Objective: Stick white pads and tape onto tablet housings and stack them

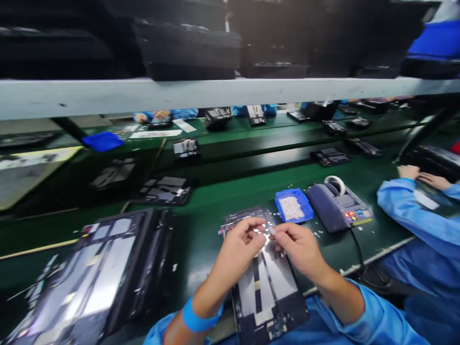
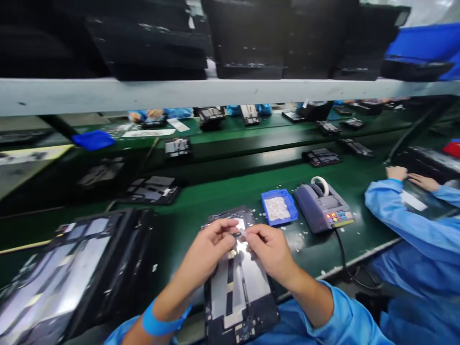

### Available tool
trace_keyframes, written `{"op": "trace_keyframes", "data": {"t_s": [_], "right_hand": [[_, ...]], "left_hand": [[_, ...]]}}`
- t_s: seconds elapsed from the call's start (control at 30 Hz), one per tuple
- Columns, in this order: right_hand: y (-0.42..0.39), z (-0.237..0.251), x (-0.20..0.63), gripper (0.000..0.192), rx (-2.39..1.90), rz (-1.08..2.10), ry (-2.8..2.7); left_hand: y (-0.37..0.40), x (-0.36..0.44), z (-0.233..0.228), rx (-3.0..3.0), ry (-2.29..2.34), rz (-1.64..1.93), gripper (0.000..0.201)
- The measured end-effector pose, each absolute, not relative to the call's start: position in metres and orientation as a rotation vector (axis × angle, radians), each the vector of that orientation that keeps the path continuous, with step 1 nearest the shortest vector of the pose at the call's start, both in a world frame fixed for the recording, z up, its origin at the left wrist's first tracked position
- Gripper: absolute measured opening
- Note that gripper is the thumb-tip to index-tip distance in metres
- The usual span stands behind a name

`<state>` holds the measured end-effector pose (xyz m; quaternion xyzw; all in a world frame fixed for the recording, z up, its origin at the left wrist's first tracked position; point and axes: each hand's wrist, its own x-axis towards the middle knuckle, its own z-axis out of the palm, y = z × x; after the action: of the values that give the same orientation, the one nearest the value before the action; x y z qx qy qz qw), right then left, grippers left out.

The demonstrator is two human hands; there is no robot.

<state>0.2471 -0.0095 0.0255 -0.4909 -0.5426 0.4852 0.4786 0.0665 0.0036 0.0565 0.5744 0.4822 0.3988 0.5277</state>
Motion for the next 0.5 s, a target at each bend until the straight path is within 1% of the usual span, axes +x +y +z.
{"op": "trace_keyframes", "data": {"t_s": [0.07,0.17,0.27,0.4,0.5], "right_hand": [[-0.002,0.031,0.227,0.028,-1.132,1.196,-1.467],[0.012,0.031,0.217,0.026,-1.086,1.13,-1.684],[0.033,0.028,0.22,0.026,-1.085,0.826,-1.98],[0.059,0.023,0.218,0.03,-0.93,0.295,-2.428],[0.07,0.02,0.213,0.03,-0.817,0.034,-2.623]], "left_hand": [[0.004,0.064,0.05,1.223,1.118,1.025,0.022],[0.004,0.039,0.042,1.152,1.263,1.233,0.015],[0.003,0.004,0.04,1.235,1.485,1.358,0.014],[0.006,-0.021,0.035,1.627,1.645,1.086,0.014],[0.009,-0.018,0.028,2.079,1.602,0.897,0.015]]}}
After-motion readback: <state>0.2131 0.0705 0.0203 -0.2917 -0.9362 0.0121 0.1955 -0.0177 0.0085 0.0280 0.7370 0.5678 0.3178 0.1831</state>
